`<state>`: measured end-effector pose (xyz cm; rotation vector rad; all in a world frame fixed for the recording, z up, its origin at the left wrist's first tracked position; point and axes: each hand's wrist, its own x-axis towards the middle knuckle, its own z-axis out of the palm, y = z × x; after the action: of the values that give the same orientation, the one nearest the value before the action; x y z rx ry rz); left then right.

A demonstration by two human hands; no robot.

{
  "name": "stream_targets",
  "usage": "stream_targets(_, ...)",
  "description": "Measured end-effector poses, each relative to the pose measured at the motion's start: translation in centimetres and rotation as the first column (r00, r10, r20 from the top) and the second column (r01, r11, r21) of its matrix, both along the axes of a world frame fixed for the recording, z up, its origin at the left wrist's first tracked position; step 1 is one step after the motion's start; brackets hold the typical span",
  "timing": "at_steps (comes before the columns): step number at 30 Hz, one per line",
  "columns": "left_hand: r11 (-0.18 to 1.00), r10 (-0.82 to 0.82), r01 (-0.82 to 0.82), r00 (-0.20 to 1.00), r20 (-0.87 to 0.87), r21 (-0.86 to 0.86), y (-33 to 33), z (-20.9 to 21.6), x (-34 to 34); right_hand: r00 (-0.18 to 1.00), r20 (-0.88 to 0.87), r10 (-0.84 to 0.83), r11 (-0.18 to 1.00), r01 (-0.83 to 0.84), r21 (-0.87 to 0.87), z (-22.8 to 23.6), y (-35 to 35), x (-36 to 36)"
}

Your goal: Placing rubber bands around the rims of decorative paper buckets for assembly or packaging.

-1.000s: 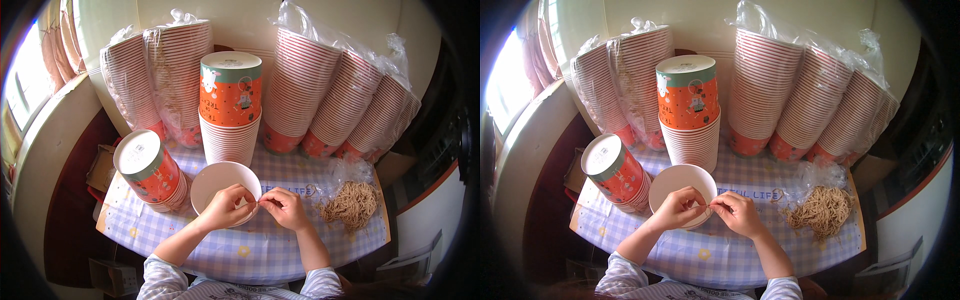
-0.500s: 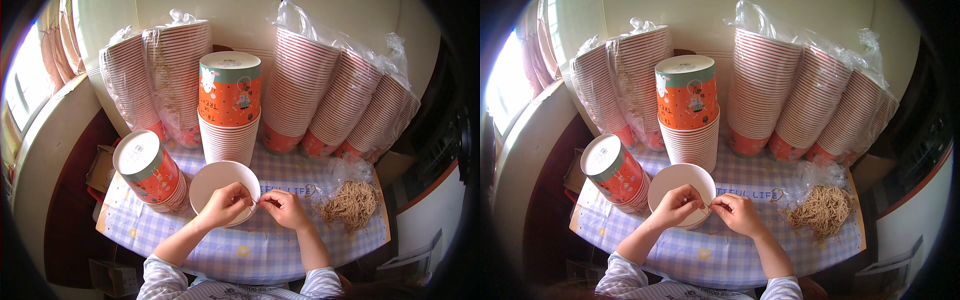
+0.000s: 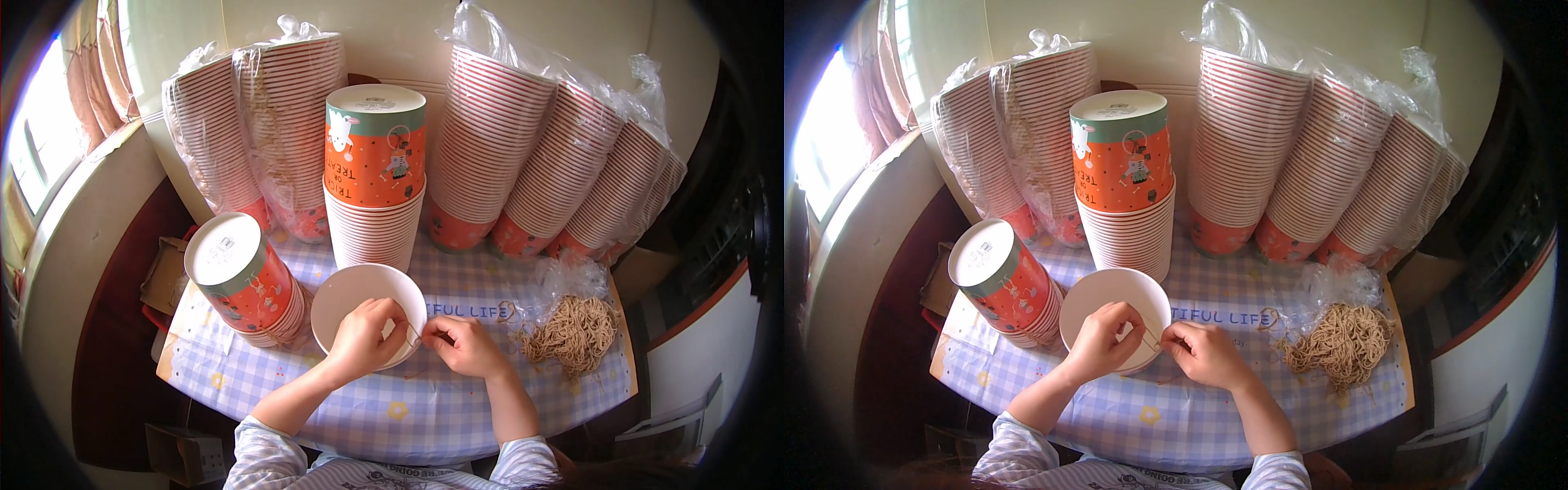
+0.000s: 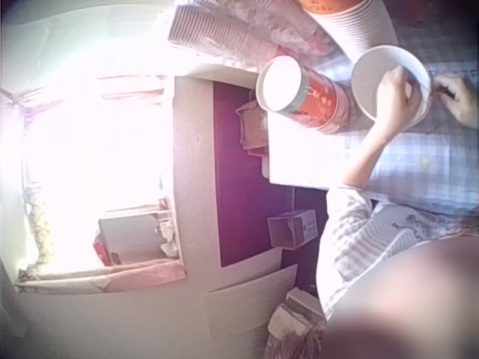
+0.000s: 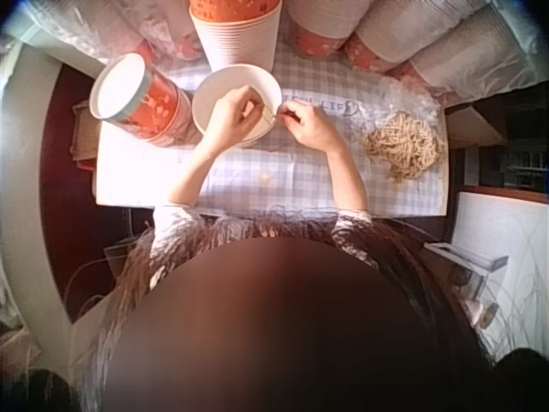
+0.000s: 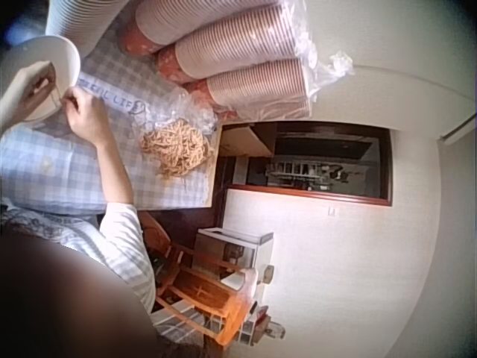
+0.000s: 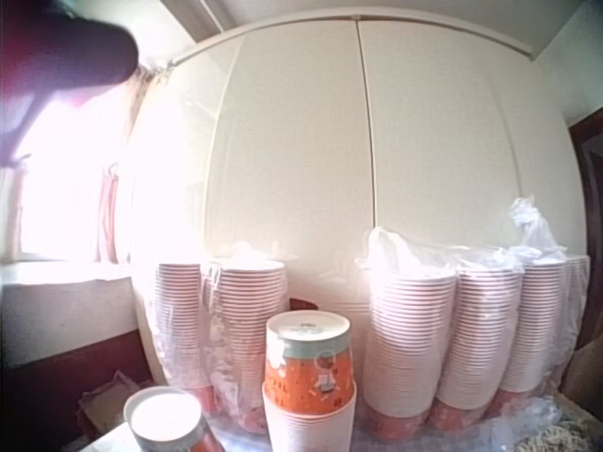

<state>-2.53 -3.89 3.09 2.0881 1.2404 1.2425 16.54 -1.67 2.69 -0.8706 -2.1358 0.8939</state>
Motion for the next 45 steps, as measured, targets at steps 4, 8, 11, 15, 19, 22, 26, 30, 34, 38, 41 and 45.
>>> stream_targets(4, 0.997, 0.039, -0.034, 0.997, -0.066, 0.076, 0.0, -0.3, 0.2, 0.999, -0.008, 0.049, 0.998, -0.049, 0.031, 0.0, 0.0, 0.0)
stream_targets(8, 0.987, 0.111, -0.088, 0.980, -0.164, 0.136, -0.1, -0.3, 0.4, 0.997, -0.025, 0.067, 0.998, -0.066, 0.005, 0.5, -0.4, -0.2)
stream_targets(11, 0.988, 0.122, -0.099, 0.973, -0.198, 0.122, -0.3, -0.2, 0.6, 0.997, -0.016, 0.080, 0.997, -0.080, 0.005, 0.6, -0.6, -0.2)
stream_targets(15, 0.986, 0.130, -0.103, 0.966, -0.224, 0.130, -0.4, -0.2, 0.7, 0.992, -0.071, 0.105, 0.994, -0.105, 0.003, 0.3, -0.5, -0.2)
stream_targets(19, 0.988, 0.121, -0.095, 0.966, -0.230, 0.121, -0.3, 0.0, 0.3, 0.991, -0.110, 0.076, 0.984, -0.092, -0.151, 0.5, -0.4, 0.2)
stream_targets(22, 0.996, 0.059, -0.043, 0.977, -0.206, 0.079, -0.4, 0.4, -0.4, 0.998, -0.027, 0.065, 0.987, -0.069, -0.146, 1.6, -0.5, 0.9)
stream_targets(26, 0.997, -0.047, 0.068, 0.918, -0.394, 0.040, -1.4, 1.2, -0.9, 0.998, 0.054, 0.035, 0.994, -0.029, -0.105, 2.2, -0.5, 2.1)
stream_targets(30, 0.989, -0.074, 0.135, 0.804, -0.590, 0.060, -2.2, 0.7, -1.2, 0.998, 0.025, 0.055, 0.996, -0.053, -0.075, 2.8, -0.8, 3.0)
stream_targets(34, 0.984, -0.089, 0.163, 0.813, -0.576, 0.078, -2.6, 1.2, -0.6, 0.998, 0.033, 0.050, 0.998, -0.049, -0.033, 3.6, -1.5, 3.9)
stream_targets(38, 0.964, -0.055, 0.184, 0.844, -0.534, 0.192, -2.3, 1.6, -0.5, 0.997, -0.011, 0.070, 0.996, -0.070, -0.047, 4.7, -2.6, 3.8)
stream_targets(41, 0.932, 0.017, 0.170, 0.862, -0.507, 0.320, -1.1, 1.0, -0.4, 0.997, -0.034, 0.065, 0.998, -0.066, -0.026, 4.8, -3.2, 3.3)
stream_targets(45, 0.935, 0.074, 0.070, 0.920, -0.385, 0.348, 0.6, 0.4, -0.4, 0.997, 0.016, 0.073, 0.997, -0.073, -0.011, 4.8, -3.4, 2.9)
